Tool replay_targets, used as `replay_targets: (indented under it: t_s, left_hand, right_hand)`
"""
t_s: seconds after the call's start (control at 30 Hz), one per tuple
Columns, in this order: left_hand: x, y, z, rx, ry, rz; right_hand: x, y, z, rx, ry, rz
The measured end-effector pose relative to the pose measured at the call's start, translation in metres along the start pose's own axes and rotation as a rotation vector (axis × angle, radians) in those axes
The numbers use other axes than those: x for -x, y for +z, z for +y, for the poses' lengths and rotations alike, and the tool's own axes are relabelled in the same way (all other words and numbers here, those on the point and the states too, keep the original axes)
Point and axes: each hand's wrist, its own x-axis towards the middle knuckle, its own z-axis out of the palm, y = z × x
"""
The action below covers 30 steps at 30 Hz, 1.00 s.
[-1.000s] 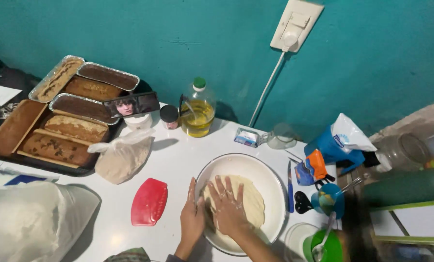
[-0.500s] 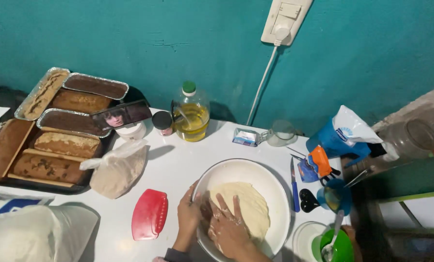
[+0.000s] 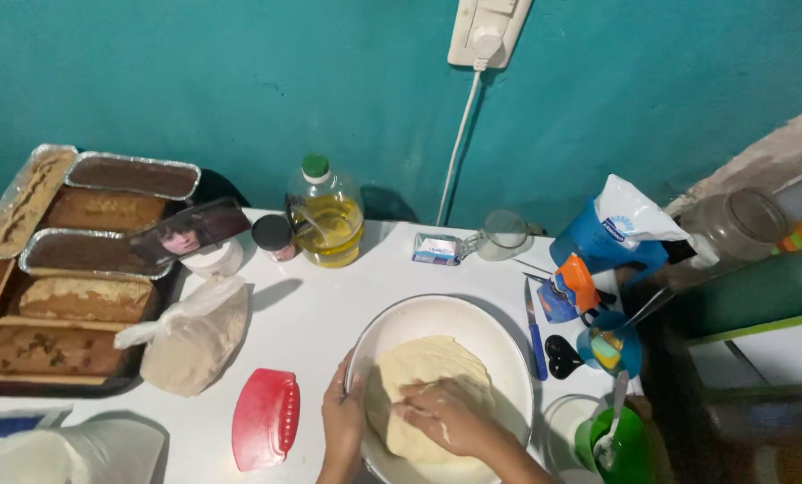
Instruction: Kneading dough on a tabletop using hands and a scraper.
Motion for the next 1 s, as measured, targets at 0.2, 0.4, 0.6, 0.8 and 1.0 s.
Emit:
replay_targets:
  t_s: [0.2, 0.4, 0.6, 0.8, 1.0]
  left_hand:
    - [-0.003, -0.001, -0.007, -0.047, 0.13, -0.011]
    - [0.003, 0.002, 0.003, -0.134, 0.141, 0.002]
    - [-0.002, 0.004, 0.001, -0.088, 0.142, 0.029]
    - [0.007, 0.002, 0.002, -0.008, 0.128, -0.012]
    - [0.005, -0.002, -0.002, 0.034, 0.094, -0.011]
  right_hand:
    - [-0.01, -0.002, -0.001, 0.182, 0.297, 0.448]
    - [-0.023, -0.004, 0.041, -0.021, 0.41, 0.018]
    - [0.01, -0.003, 0.003, 0.127, 0.476, 0.417]
    - [0.011, 0.007, 0.001, -0.097, 0.388, 0.23]
    - [0.016, 0.038, -0.061, 0.002, 0.226, 0.448]
